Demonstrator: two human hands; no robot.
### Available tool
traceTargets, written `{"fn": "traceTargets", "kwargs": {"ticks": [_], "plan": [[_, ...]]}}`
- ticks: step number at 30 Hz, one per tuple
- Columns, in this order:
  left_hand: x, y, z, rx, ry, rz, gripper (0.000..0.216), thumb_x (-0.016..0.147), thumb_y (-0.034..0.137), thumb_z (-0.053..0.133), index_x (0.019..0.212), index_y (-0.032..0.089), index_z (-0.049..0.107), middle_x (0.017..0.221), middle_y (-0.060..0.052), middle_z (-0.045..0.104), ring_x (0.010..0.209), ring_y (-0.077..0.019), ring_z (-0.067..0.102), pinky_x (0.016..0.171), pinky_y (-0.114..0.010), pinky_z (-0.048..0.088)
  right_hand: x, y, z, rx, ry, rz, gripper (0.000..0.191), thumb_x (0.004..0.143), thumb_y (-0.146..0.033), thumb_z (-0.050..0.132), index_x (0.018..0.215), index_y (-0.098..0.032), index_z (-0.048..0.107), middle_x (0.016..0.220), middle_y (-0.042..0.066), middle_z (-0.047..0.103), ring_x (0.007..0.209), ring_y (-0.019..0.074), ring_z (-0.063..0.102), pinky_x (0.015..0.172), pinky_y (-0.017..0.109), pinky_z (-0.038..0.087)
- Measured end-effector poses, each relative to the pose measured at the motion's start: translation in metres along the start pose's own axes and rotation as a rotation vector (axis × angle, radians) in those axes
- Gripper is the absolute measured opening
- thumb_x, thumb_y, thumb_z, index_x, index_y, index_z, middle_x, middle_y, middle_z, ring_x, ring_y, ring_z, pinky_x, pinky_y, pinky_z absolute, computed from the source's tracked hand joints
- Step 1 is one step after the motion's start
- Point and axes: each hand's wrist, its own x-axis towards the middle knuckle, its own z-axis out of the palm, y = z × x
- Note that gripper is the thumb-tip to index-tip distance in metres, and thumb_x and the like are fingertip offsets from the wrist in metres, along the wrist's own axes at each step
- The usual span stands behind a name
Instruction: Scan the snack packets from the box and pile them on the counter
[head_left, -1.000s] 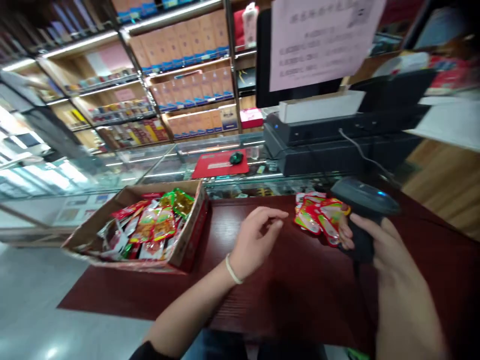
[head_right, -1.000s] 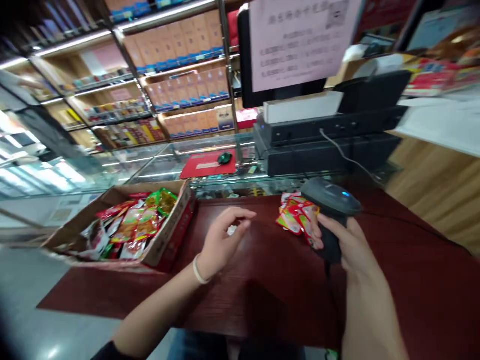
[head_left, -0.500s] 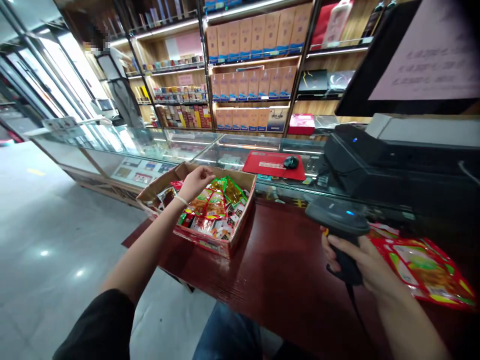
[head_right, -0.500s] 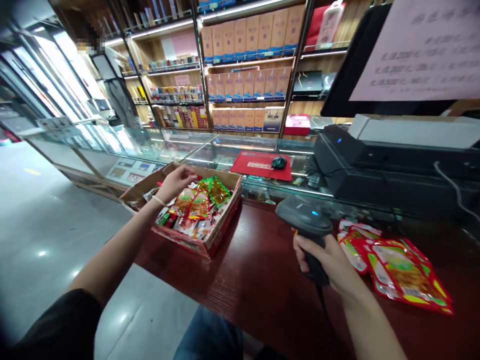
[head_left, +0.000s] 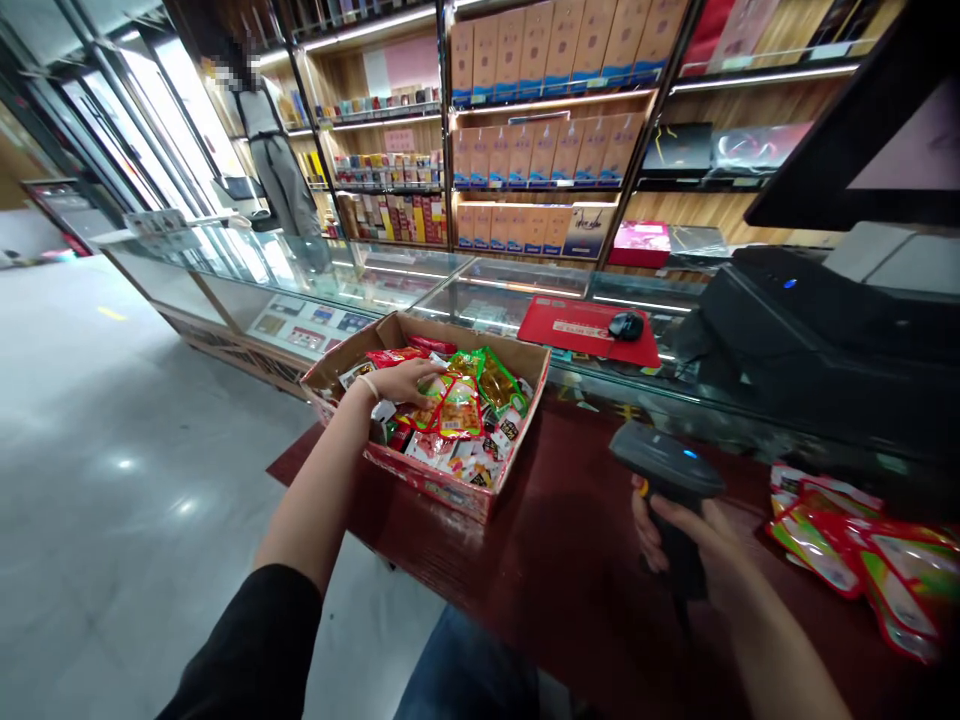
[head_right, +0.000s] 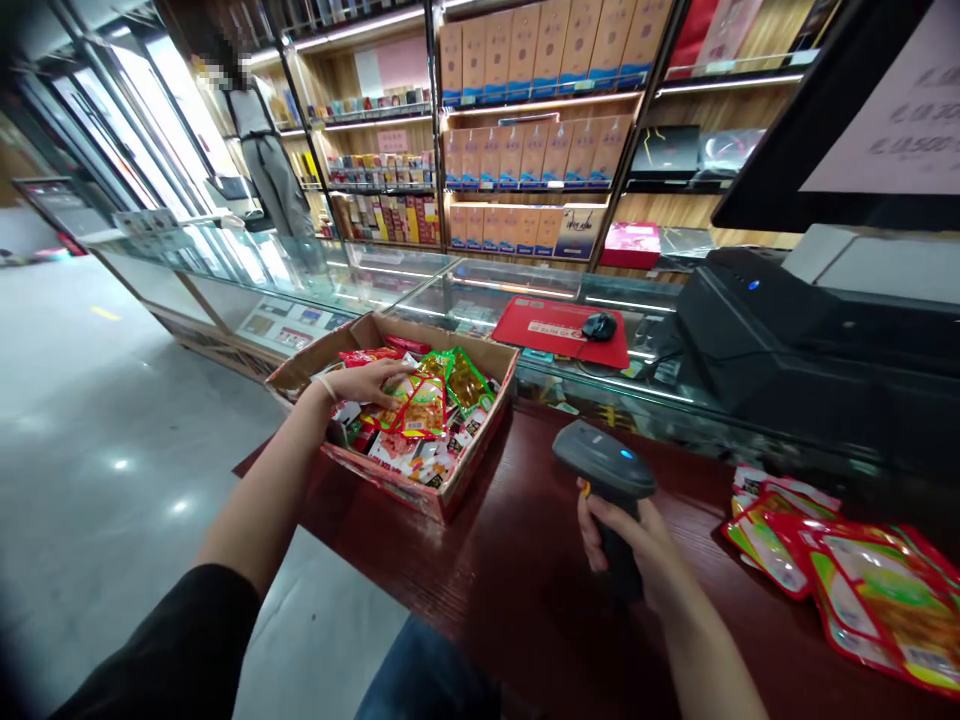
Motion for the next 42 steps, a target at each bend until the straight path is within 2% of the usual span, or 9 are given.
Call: {"fn": "traceTargets", "kwargs": {"ticks": [4,8,11,20,24,30,33,37,42], "plan": [[0.002,0.009,-0.001,0.012,0.101,-0.1,0.072,0.057,0.044,0.077,0.121,0.016,0.058,0.103,-0.009,0.063,0.096,-0.027,0.059,0.084,-0.034,0.045,-0.001,0.003,-0.005,0.004,-0.011,-0.007,0.023,0.085,-0.04,0.065,0.095,-0.021,0.056,0.057,-0.004,0.051,0.038,0.01,0.045,0.039,0.024,0.039],[0.0,0.019,-0.007,-0.182,0.471,-0.249,0.043,0.064,0.047,0.073,0.091,0.015,0.061,0.077,-0.003,0.06,0.074,-0.02,0.058,0.068,-0.03,0.045,-0.002,0.001,-0.006,-0.005,-0.032,-0.029,0.022,0.084,-0.039,0.066,0.093,-0.021,0.056,0.058,-0.004,0.051,0.039,0.01,0.046,0.039,0.024,0.038],[-0.007,0.038,-0.017,-0.576,0.683,-0.218,0.039,0.071,0.048,0.068,0.092,0.017,0.058,0.078,-0.001,0.06,0.069,-0.0151,0.057,0.063,-0.026,0.047,-0.005,-0.005,-0.004,-0.022,-0.031,-0.048,0.022,0.084,-0.039,0.066,0.087,-0.02,0.055,0.057,-0.004,0.051,0.039,0.0097,0.045,0.04,0.024,0.038],[-0.031,0.185,-0.025,-1.16,0.575,0.015,0.037,0.068,0.029,0.074,0.1,0.018,0.059,0.085,0.0,0.065,0.061,-0.0087,0.059,0.056,-0.021,0.052,-0.026,-0.038,-0.023,-0.051,0.04,-0.103,0.024,0.083,-0.039,0.067,0.093,-0.02,0.055,0.057,-0.005,0.051,0.04,0.0098,0.045,0.04,0.024,0.038],[-0.03,0.256,0.011,-1.322,0.711,0.128,0.03,0.073,0.03,0.074,0.095,0.021,0.056,0.082,0.001,0.068,0.068,-0.0122,0.064,0.064,-0.024,0.054,-0.031,-0.042,-0.042,-0.048,0.108,-0.168,0.024,0.084,-0.039,0.066,0.094,-0.021,0.054,0.057,-0.006,0.051,0.039,0.0099,0.046,0.04,0.023,0.039],[0.007,0.318,0.103,-1.495,0.504,0.195,0.03,0.078,0.032,0.072,0.104,0.021,0.063,0.104,-0.005,0.072,0.103,-0.0218,0.066,0.09,-0.031,0.051,-0.033,-0.045,-0.068,-0.042,0.233,-0.248,0.023,0.085,-0.039,0.065,0.091,-0.02,0.054,0.055,-0.007,0.051,0.039,0.009,0.046,0.04,0.022,0.039],[0.043,0.313,0.148,-1.529,0.459,0.135,0.032,0.077,0.032,0.073,0.105,0.018,0.066,0.112,-0.008,0.071,0.108,-0.0232,0.064,0.095,-0.034,0.049,-0.037,-0.047,-0.078,-0.057,0.294,-0.244,0.027,0.084,-0.04,0.066,0.099,-0.022,0.055,0.056,-0.008,0.052,0.039,0.0089,0.046,0.04,0.021,0.039],[0.082,0.288,0.192,-1.674,0.451,-0.054,0.042,0.07,0.033,0.078,0.106,0.016,0.065,0.106,-0.008,0.072,0.096,-0.0216,0.068,0.089,-0.035,0.053,-0.041,-0.042,-0.092,-0.156,0.342,-0.19,0.03,0.08,-0.044,0.07,0.081,-0.02,0.052,0.056,-0.007,0.052,0.039,0.0083,0.045,0.039,0.021,0.039],[0.092,0.267,0.203,-1.844,0.385,-0.14,0.047,0.064,0.024,0.082,0.107,0.015,0.064,0.105,-0.008,0.073,0.092,-0.0189,0.07,0.09,-0.034,0.054,-0.039,-0.025,-0.105,-0.242,0.37,-0.148,0.036,0.078,-0.049,0.071,0.076,-0.021,0.047,0.055,-0.007,0.052,0.038,0.0084,0.046,0.038,0.022,0.037]]}}
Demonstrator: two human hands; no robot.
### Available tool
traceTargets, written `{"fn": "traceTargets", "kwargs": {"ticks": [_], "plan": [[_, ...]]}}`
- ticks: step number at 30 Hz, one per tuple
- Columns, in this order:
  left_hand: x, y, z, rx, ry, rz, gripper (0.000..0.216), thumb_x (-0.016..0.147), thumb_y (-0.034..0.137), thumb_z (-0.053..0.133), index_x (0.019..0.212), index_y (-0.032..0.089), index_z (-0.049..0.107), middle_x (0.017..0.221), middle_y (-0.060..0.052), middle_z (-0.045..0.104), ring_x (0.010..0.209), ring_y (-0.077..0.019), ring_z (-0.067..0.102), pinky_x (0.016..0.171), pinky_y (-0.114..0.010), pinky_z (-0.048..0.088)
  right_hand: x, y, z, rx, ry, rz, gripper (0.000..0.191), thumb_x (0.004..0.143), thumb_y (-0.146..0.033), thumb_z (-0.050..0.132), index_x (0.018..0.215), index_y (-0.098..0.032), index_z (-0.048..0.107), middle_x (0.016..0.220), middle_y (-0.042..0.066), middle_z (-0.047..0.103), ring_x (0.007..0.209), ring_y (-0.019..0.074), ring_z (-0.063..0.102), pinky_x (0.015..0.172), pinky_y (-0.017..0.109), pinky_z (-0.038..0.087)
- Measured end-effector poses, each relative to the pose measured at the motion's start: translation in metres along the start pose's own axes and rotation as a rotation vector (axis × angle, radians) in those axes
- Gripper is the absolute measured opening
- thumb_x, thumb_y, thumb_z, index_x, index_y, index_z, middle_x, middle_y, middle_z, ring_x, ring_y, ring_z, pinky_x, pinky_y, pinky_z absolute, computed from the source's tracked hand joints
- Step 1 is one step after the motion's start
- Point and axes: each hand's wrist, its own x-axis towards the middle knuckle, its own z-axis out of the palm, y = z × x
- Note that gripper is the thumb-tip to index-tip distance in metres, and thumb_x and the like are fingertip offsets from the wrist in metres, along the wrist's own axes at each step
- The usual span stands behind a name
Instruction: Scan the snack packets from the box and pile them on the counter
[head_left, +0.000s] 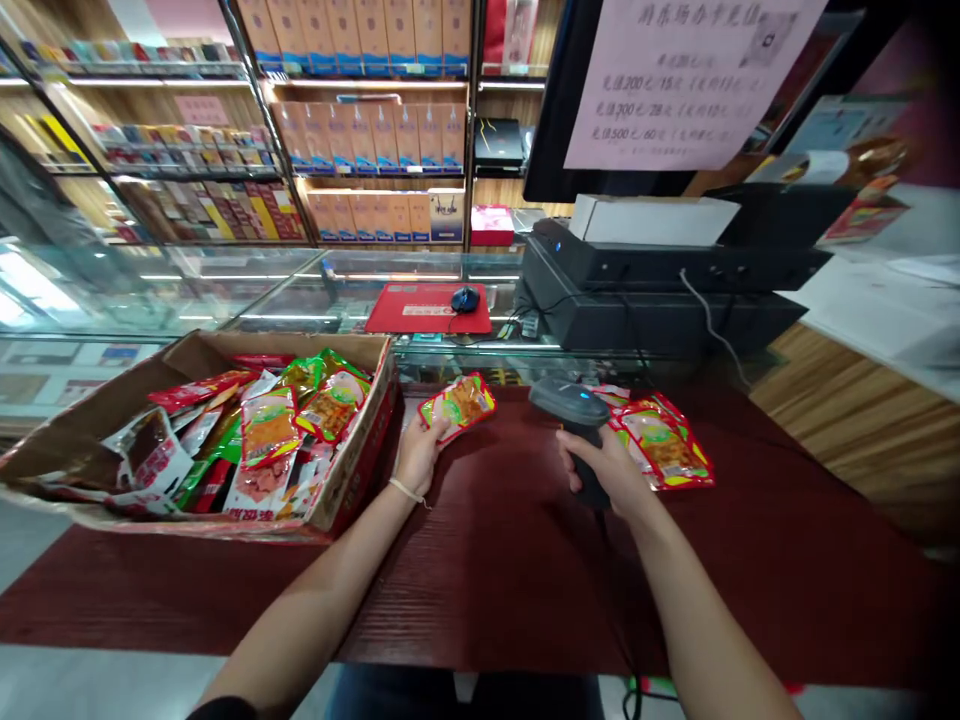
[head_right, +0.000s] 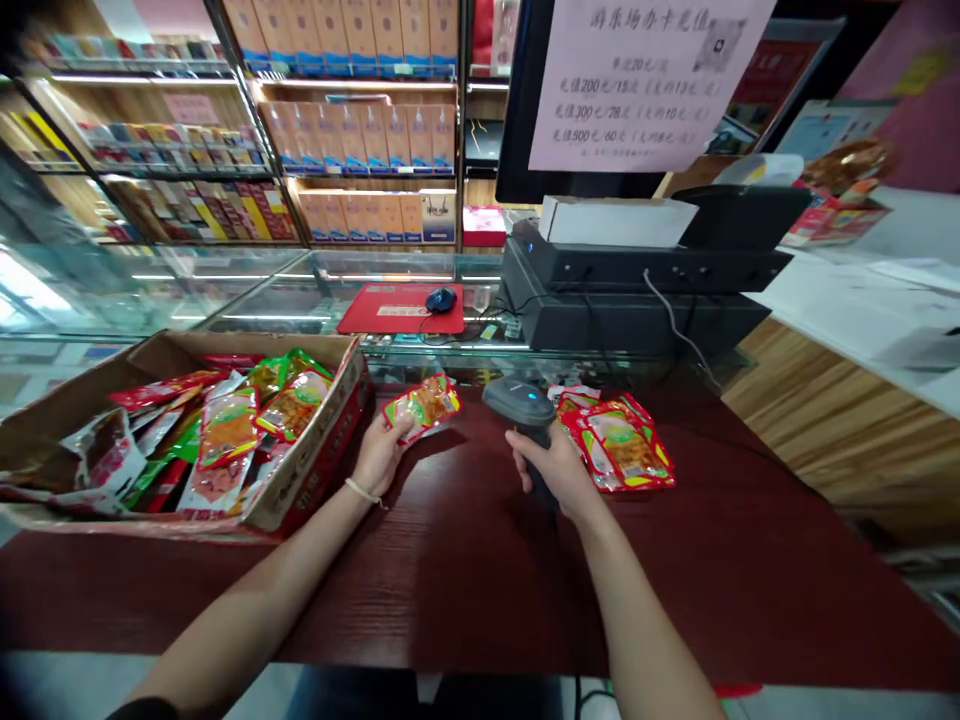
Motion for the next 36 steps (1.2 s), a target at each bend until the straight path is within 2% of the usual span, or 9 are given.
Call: {"fn": "traceTargets", "kwargs": {"ticks": [4,9,15,21,24,32,36], "plan": [[-0.002,0.008,-0.001,-0.066,-0.014,0.003,0.043,0.066,0.02,0.08,0.106,0.016,0.066,0.106,-0.006,0.073,0.096,-0.0173,0.069,0.094,-0.032,0.052,-0.001,0.007,0.004,-0.023,0.011,0.039,0.036,0.078,-0.049,0.071,0.084,-0.022,0.048,0.055,-0.008,0.054,0.037,0.0077,0.045,0.037,0.021,0.036],[-0.003,0.008,-0.002,-0.043,-0.032,-0.025,0.041,0.069,0.02,0.08,0.107,0.019,0.066,0.109,-0.005,0.073,0.097,-0.0163,0.069,0.092,-0.03,0.053,-0.003,0.012,0.012,-0.098,-0.016,0.078,0.039,0.077,-0.05,0.072,0.079,-0.021,0.047,0.053,-0.007,0.054,0.036,0.0085,0.047,0.039,0.022,0.036],[-0.004,0.009,0.0,-0.038,-0.031,-0.029,0.041,0.068,0.022,0.08,0.107,0.019,0.066,0.113,-0.007,0.072,0.102,-0.0186,0.068,0.094,-0.032,0.053,-0.005,0.015,0.014,-0.142,-0.059,0.087,0.038,0.078,-0.05,0.071,0.085,-0.021,0.048,0.053,-0.007,0.053,0.037,0.0097,0.047,0.04,0.023,0.037],[-0.004,0.008,-0.001,0.005,-0.017,-0.032,0.043,0.07,0.023,0.078,0.11,0.02,0.063,0.116,-0.007,0.07,0.101,-0.0183,0.068,0.092,-0.033,0.053,-0.007,0.012,0.012,-0.242,-0.113,0.119,0.039,0.079,-0.053,0.068,0.073,-0.02,0.048,0.051,-0.005,0.053,0.038,0.0109,0.049,0.041,0.025,0.037],[-0.002,0.006,-0.003,0.008,-0.014,-0.031,0.043,0.07,0.023,0.078,0.11,0.02,0.063,0.115,-0.007,0.07,0.101,-0.0181,0.068,0.091,-0.032,0.054,-0.007,0.01,0.012,-0.222,-0.113,0.111,0.037,0.08,-0.051,0.068,0.073,-0.02,0.049,0.052,-0.005,0.053,0.038,0.0103,0.048,0.042,0.024,0.036],[-0.002,0.006,-0.004,0.028,-0.026,-0.005,0.04,0.068,0.025,0.081,0.105,0.021,0.066,0.105,-0.002,0.073,0.089,-0.013,0.069,0.085,-0.026,0.055,-0.004,0.005,0.007,-0.079,-0.033,0.069,0.032,0.08,-0.046,0.069,0.08,-0.021,0.048,0.052,-0.007,0.052,0.036,0.0085,0.046,0.038,0.022,0.035],[-0.01,0.004,0.009,0.125,-0.043,-0.001,0.042,0.066,0.031,0.082,0.103,0.019,0.066,0.102,-0.004,0.073,0.087,-0.015,0.069,0.079,-0.026,0.056,-0.003,-0.009,-0.015,0.029,0.147,0.011,0.035,0.077,-0.046,0.071,0.084,-0.023,0.047,0.053,-0.009,0.053,0.034,0.0086,0.046,0.035,0.021,0.036]]}}
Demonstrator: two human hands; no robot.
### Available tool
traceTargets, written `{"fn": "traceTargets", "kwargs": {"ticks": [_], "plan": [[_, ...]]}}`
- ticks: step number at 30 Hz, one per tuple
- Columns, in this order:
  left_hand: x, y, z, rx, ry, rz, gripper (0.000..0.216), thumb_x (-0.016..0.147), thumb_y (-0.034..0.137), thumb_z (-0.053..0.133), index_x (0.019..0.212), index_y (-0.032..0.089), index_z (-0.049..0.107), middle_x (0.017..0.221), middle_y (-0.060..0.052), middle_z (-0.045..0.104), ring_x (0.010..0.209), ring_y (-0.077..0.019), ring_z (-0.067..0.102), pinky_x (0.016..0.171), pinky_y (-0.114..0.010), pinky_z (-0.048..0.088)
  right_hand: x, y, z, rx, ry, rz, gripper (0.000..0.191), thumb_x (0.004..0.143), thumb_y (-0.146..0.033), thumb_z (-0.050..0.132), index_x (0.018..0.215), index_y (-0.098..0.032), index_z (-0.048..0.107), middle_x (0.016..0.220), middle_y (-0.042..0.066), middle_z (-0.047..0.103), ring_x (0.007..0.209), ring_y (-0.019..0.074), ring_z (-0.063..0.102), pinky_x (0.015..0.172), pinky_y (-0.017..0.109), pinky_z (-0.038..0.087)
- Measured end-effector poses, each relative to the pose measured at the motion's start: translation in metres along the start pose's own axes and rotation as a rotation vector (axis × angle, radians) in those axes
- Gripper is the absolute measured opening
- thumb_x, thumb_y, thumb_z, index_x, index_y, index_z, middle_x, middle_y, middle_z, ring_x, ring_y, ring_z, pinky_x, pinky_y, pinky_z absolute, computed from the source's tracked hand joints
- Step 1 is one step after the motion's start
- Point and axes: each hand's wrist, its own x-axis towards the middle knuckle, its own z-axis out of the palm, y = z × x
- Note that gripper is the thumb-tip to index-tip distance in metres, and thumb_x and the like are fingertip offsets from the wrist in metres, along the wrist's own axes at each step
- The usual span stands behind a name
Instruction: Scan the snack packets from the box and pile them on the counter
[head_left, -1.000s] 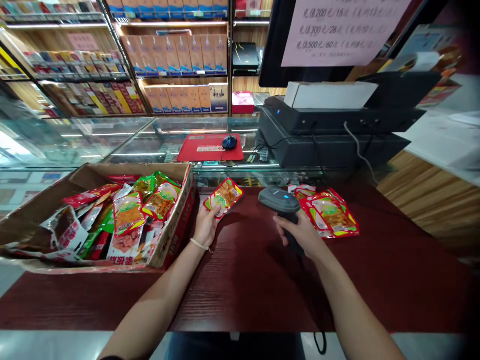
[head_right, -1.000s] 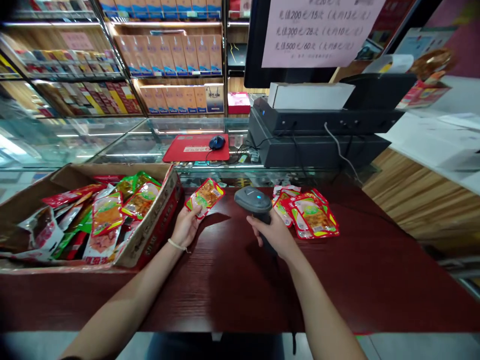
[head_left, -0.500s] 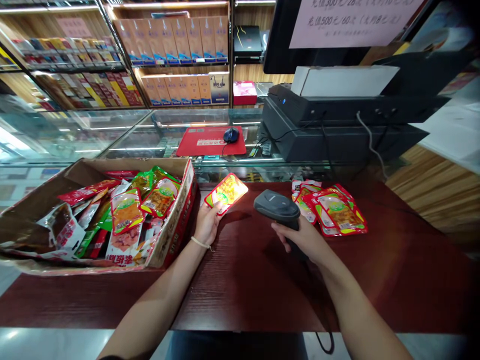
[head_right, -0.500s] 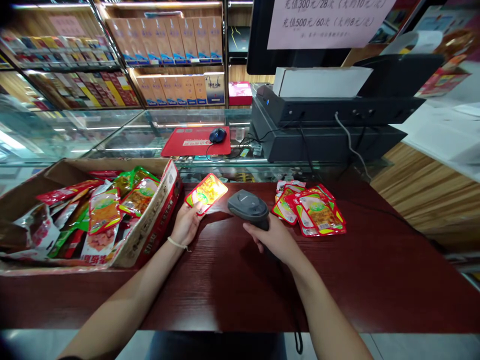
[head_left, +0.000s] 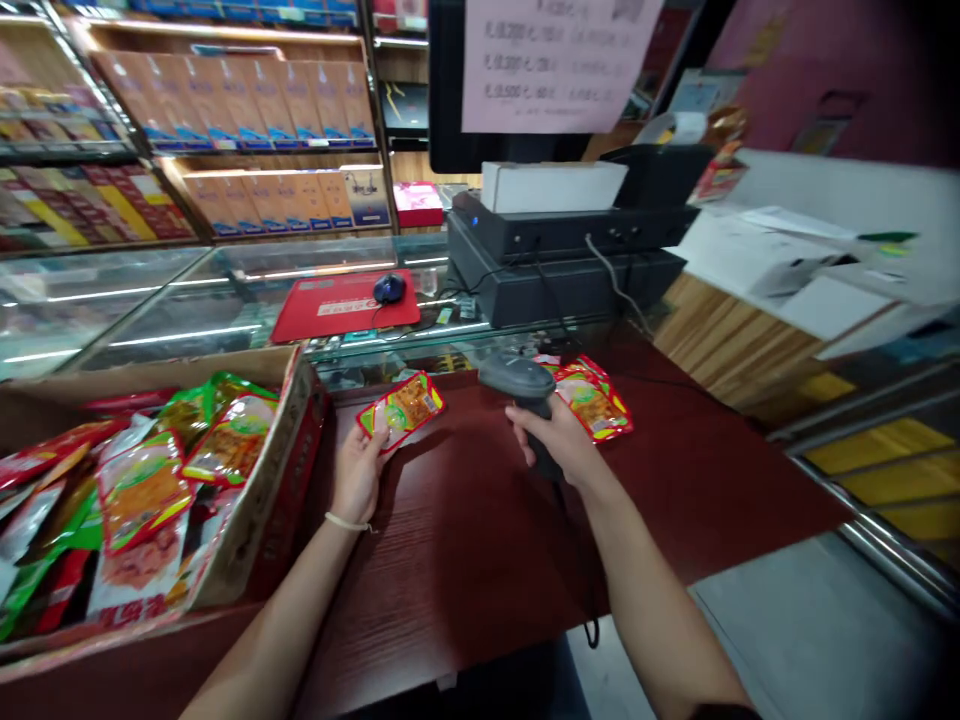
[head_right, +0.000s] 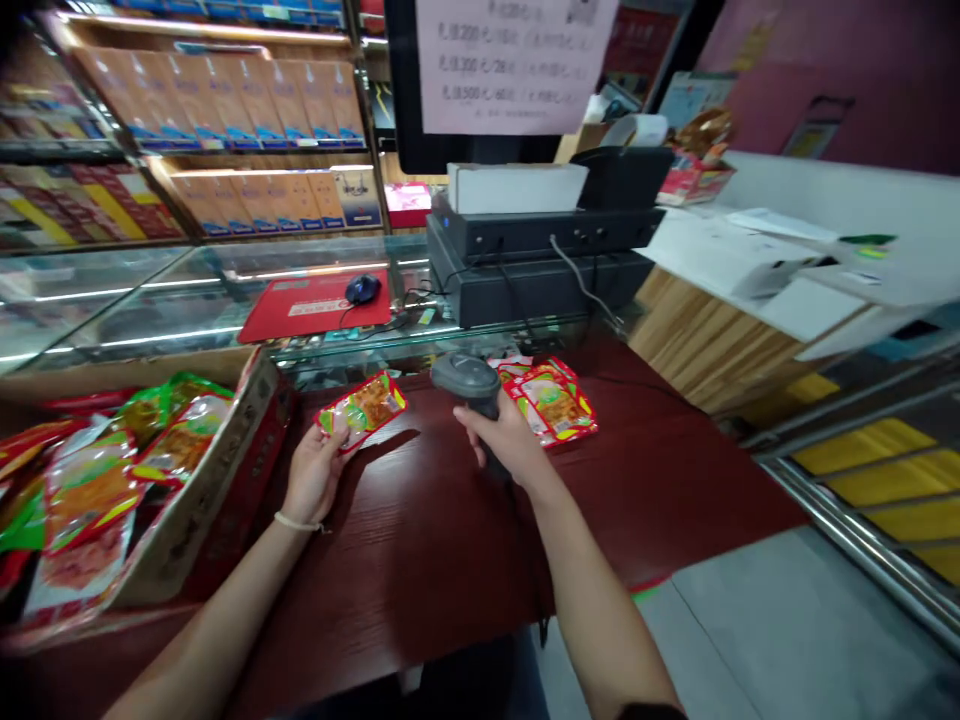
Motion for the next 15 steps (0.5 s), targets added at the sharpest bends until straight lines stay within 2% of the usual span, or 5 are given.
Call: {"fn": "traceTargets", "kwargs": {"ticks": [4,7,12,15], "plan": [[-0.008,-0.006,0.027,0.097,-0.11,-0.046,0.047,0.067,0.039,0.082,0.106,0.018,0.066,0.101,-0.006,0.073,0.084,-0.0167,0.07,0.077,-0.027,0.055,-0.005,-0.019,-0.038,0.13,0.168,-0.076,0.031,0.078,-0.043,0.071,0.083,-0.023,0.048,0.052,-0.008,0.053,0.034,0.0086,0.045,0.035,0.021,0.038],[-0.008,-0.014,0.057,0.18,-0.219,-0.082,0.049,0.07,0.044,0.078,0.108,0.017,0.066,0.098,-0.006,0.073,0.081,-0.0164,0.069,0.075,-0.026,0.054,-0.019,-0.028,-0.07,0.233,0.284,-0.165,0.027,0.08,-0.04,0.07,0.079,-0.022,0.049,0.053,-0.006,0.053,0.036,0.0088,0.046,0.035,0.022,0.04],[0.001,-0.04,0.126,0.28,-0.372,-0.113,0.047,0.071,0.045,0.075,0.106,0.015,0.068,0.097,-0.005,0.072,0.079,-0.0159,0.066,0.071,-0.026,0.053,-0.05,-0.032,-0.117,0.273,0.417,-0.252,0.02,0.082,-0.035,0.069,0.081,-0.021,0.055,0.053,-0.006,0.054,0.036,0.0094,0.046,0.035,0.022,0.041],[0.003,-0.066,0.17,0.334,-0.452,-0.051,0.039,0.074,0.045,0.071,0.099,0.014,0.069,0.091,-0.004,0.071,0.075,-0.0159,0.063,0.067,-0.025,0.051,-0.066,-0.033,-0.137,0.262,0.447,-0.251,0.018,0.082,-0.033,0.069,0.082,-0.02,0.057,0.053,-0.005,0.054,0.036,0.0097,0.047,0.036,0.022,0.042]]}}
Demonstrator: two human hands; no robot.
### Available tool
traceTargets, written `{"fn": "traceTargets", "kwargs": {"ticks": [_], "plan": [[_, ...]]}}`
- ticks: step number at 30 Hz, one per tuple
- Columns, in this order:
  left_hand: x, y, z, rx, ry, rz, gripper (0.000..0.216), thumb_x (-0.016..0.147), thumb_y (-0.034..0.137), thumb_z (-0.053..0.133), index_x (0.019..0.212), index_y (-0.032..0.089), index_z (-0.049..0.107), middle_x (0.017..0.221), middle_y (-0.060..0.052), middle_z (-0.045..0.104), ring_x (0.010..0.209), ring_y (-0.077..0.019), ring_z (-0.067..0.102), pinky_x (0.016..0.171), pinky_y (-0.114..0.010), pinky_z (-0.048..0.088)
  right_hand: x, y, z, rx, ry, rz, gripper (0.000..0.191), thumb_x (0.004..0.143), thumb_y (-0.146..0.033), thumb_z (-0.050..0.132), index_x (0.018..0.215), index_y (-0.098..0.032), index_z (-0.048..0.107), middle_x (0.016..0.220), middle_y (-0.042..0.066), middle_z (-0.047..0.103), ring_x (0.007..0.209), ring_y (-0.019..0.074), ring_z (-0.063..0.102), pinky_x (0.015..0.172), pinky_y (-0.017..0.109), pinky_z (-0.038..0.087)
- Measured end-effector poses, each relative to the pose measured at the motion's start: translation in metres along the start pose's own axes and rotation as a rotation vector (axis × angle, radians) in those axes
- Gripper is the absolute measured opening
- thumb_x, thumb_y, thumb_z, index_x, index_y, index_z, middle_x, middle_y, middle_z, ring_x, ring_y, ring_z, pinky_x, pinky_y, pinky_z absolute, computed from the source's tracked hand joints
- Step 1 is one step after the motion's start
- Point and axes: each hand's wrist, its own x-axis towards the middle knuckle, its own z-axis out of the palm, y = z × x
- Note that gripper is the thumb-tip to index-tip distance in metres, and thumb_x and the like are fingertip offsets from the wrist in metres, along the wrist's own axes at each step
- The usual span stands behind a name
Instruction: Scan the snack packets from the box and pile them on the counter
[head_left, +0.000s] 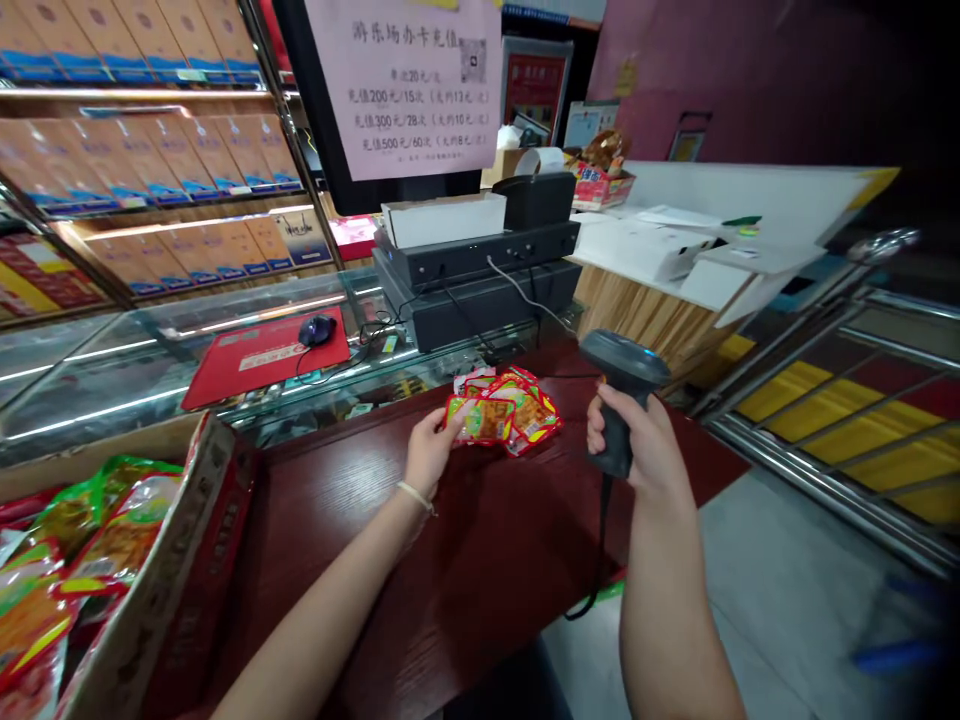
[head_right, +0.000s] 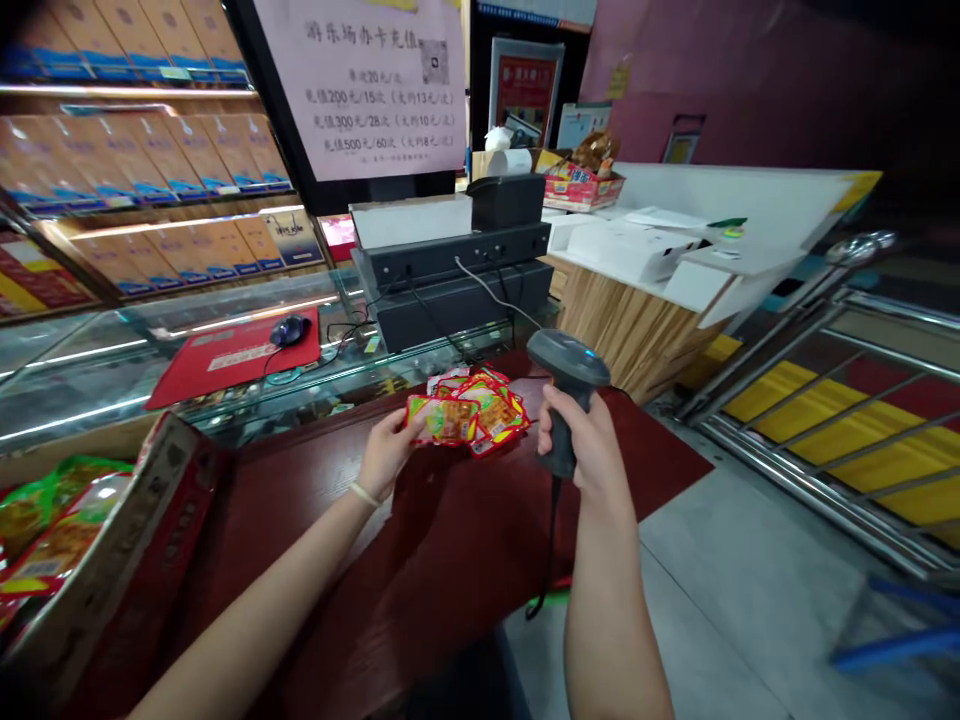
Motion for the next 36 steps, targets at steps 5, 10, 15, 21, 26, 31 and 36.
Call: {"fn": "traceTargets", "kwargs": {"ticks": [5,10,15,21,26,31,36], "plan": [[0.031,-0.013,0.053,0.436,0.067,0.166,0.025,0.081,0.035,0.063,0.096,0.016,0.068,0.083,-0.004,0.069,0.075,-0.0178,0.062,0.072,-0.028,0.047,-0.003,-0.009,-0.025,0.007,0.025,0.021,0.018,0.082,-0.033,0.069,0.078,-0.02,0.057,0.053,-0.005,0.053,0.037,0.0099,0.047,0.036,0.022,0.041],[0.047,-0.021,0.06,0.911,0.098,0.315,0.024,0.082,0.036,0.062,0.095,0.016,0.065,0.096,-0.012,0.066,0.093,-0.0251,0.061,0.085,-0.036,0.045,-0.002,-0.008,-0.039,0.003,0.025,0.034,0.016,0.083,-0.033,0.067,0.083,-0.02,0.058,0.055,-0.004,0.054,0.038,0.0099,0.047,0.037,0.022,0.04],[0.035,-0.028,0.056,0.969,0.091,0.282,0.037,0.078,0.036,0.067,0.108,0.017,0.058,0.096,-0.011,0.064,0.093,-0.0257,0.061,0.08,-0.033,0.044,-0.002,-0.007,-0.04,-0.006,-0.005,0.042,0.017,0.083,-0.034,0.067,0.082,-0.02,0.057,0.055,-0.004,0.053,0.038,0.0096,0.047,0.037,0.022,0.041],[0.012,-0.027,0.056,0.882,0.05,0.193,0.025,0.083,0.032,0.062,0.105,0.022,0.055,0.082,-0.003,0.063,0.075,-0.0194,0.06,0.067,-0.028,0.04,-0.009,-0.012,-0.022,-0.022,-0.06,0.033,0.018,0.084,-0.034,0.067,0.08,-0.021,0.055,0.055,-0.005,0.053,0.037,0.0094,0.047,0.038,0.022,0.041],[-0.013,0.012,0.024,0.654,0.126,0.319,0.011,0.084,0.028,0.059,0.089,0.019,0.055,0.077,0.0,0.058,0.069,-0.0135,0.054,0.065,-0.024,0.04,-0.021,-0.017,0.01,-0.022,-0.15,0.067,0.02,0.083,-0.036,0.069,0.081,-0.021,0.055,0.055,-0.005,0.054,0.038,0.009,0.047,0.038,0.021,0.041],[-0.073,0.086,-0.043,0.552,0.194,0.45,0.013,0.088,0.029,0.056,0.097,0.02,0.059,0.083,-0.001,0.061,0.071,-0.0118,0.055,0.067,-0.023,0.044,-0.029,-0.013,0.063,-0.016,-0.275,0.14,0.023,0.081,-0.037,0.071,0.078,-0.02,0.055,0.056,-0.004,0.054,0.039,0.0092,0.047,0.037,0.021,0.041],[-0.128,0.144,-0.147,0.784,0.366,0.505,0.018,0.088,0.035,0.057,0.095,0.02,0.064,0.09,-0.003,0.067,0.078,-0.0142,0.06,0.072,-0.025,0.047,-0.039,-0.001,0.133,-0.04,-0.46,0.208,0.026,0.079,-0.038,0.073,0.076,-0.021,0.054,0.055,-0.004,0.053,0.04,0.0099,0.046,0.037,0.022,0.04]]}}
